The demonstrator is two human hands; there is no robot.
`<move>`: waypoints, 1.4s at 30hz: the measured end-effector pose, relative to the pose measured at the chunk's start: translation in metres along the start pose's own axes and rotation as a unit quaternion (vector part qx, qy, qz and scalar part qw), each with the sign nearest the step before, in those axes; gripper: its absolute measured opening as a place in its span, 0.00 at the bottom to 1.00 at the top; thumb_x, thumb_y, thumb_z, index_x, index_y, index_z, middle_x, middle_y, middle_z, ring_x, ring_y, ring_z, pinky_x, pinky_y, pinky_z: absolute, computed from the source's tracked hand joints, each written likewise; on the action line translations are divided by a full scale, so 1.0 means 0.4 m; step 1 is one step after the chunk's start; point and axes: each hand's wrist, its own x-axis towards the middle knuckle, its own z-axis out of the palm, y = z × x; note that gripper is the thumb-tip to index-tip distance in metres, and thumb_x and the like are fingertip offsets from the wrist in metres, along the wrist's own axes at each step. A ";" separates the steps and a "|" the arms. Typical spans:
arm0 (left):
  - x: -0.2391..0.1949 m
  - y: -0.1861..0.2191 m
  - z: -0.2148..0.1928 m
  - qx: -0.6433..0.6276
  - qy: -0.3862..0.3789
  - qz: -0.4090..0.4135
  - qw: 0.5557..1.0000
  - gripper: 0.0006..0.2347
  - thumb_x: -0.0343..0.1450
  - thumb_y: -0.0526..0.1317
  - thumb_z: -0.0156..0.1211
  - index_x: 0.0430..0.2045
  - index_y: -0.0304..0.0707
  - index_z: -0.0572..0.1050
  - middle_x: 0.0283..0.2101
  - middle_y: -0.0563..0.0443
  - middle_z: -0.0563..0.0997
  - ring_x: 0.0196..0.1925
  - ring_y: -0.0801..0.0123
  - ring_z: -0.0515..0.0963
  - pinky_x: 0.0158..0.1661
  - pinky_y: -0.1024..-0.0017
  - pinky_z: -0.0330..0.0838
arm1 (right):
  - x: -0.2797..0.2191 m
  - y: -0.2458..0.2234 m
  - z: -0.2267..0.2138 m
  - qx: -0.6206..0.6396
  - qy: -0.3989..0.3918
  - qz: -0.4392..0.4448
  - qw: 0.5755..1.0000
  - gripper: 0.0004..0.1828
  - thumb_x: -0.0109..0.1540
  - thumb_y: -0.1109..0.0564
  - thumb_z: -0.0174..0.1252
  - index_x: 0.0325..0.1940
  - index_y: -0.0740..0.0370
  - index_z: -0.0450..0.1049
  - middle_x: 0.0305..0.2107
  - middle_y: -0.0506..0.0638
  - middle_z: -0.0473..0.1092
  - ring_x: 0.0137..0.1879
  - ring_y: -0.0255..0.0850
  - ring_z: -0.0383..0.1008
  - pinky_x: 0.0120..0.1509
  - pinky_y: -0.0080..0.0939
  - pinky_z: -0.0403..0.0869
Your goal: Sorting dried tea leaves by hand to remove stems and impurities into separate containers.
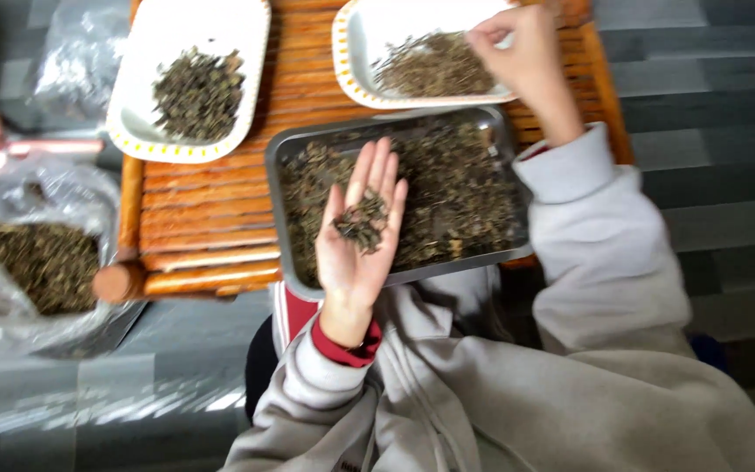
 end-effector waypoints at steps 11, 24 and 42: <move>-0.010 -0.005 0.069 0.002 0.027 -0.010 1.000 0.25 0.81 0.44 0.34 0.76 0.36 0.47 0.80 0.46 0.46 0.82 0.64 0.44 0.76 0.66 0.43 | -0.039 -0.559 -0.214 0.143 -0.165 -0.068 0.973 0.05 0.70 0.71 0.64 0.41 0.69 0.77 0.36 0.57 0.76 0.45 0.46 0.75 0.63 0.51 0.74; -0.008 -0.018 0.078 -0.012 0.047 0.002 0.999 0.27 0.77 0.40 0.36 0.74 0.31 0.46 0.79 0.40 0.44 0.81 0.60 0.44 0.78 0.65 0.36 | -0.106 -0.648 -0.134 0.076 -0.252 -0.137 0.955 0.09 0.65 0.58 0.65 0.45 0.67 0.77 0.38 0.56 0.67 0.53 0.53 0.65 0.56 0.50 0.70; -0.012 -0.013 0.058 -0.055 0.035 -0.022 0.998 0.27 0.78 0.39 0.39 0.74 0.30 0.47 0.80 0.40 0.45 0.81 0.59 0.44 0.78 0.67 0.38 | -0.097 -0.669 -0.121 0.026 -0.247 -0.168 0.954 0.06 0.65 0.60 0.61 0.38 0.66 0.73 0.37 0.56 0.66 0.54 0.54 0.66 0.62 0.54 0.70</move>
